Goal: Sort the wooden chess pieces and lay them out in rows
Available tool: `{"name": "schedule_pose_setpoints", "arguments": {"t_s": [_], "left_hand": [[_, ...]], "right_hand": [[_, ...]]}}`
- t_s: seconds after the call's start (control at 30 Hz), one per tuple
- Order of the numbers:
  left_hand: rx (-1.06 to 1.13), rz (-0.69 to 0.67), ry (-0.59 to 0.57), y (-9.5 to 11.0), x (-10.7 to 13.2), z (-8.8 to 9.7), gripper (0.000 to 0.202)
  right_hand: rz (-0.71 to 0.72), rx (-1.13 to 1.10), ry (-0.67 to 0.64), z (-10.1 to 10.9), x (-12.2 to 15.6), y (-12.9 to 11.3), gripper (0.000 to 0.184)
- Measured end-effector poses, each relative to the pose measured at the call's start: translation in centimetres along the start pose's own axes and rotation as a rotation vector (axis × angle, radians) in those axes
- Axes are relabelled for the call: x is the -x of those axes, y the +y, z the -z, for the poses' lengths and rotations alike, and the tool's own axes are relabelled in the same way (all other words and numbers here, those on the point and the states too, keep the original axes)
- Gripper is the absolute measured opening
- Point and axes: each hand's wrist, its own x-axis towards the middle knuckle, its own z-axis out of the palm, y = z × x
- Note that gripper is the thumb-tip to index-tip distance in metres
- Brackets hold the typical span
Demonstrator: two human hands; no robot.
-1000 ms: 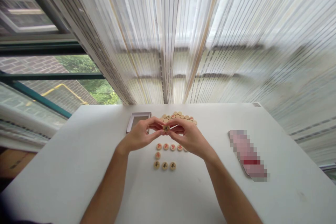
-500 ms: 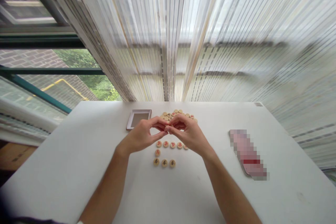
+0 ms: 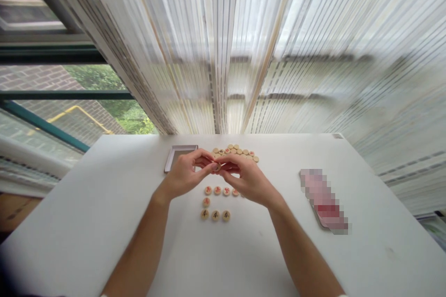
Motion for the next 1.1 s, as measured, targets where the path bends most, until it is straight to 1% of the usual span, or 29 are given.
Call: {"name": "schedule_pose_setpoints", "arguments": {"t_s": [0.1, 0.2, 0.33, 0.5, 0.67, 0.8, 0.93, 1.1], "left_hand": [[0.023, 0.013, 0.021, -0.1, -0.1, -0.2, 0.025], [0.042, 0.016, 0.001, 0.1, -0.1, -0.4, 0.026], [0.085, 0.029, -0.024, 0.3, -0.1, -0.6, 0.031], [0.148, 0.105, -0.052, 0.2, -0.1, -0.6, 0.034], [0.09, 0.181, -0.109, 0.0, 0.0, -0.9, 0.034], [0.01, 0.142, -0.139, 0.7, 0.2, -0.9, 0.038], [-0.007, 0.109, -0.171, 1.3, 0.2, -0.9, 0.04], [-0.033, 0.106, -0.22, 1.1, 0.2, -0.8, 0.04]], "right_hand": [[0.03, 0.015, 0.021, -0.1, -0.1, -0.1, 0.026], [0.064, 0.089, 0.056, -0.1, -0.2, 0.0, 0.023], [0.099, 0.174, 0.061, 0.2, -0.1, -0.1, 0.022], [0.123, 0.234, 0.076, 0.4, 0.0, -0.6, 0.021], [0.163, 0.376, 0.086, 0.2, 0.1, -0.7, 0.019], [0.209, 0.448, 0.085, -0.3, 0.3, -0.3, 0.021], [0.241, 0.475, 0.1, -0.6, 0.4, 0.1, 0.016], [0.224, 0.487, 0.094, -0.5, 0.4, 0.3, 0.011]]}}
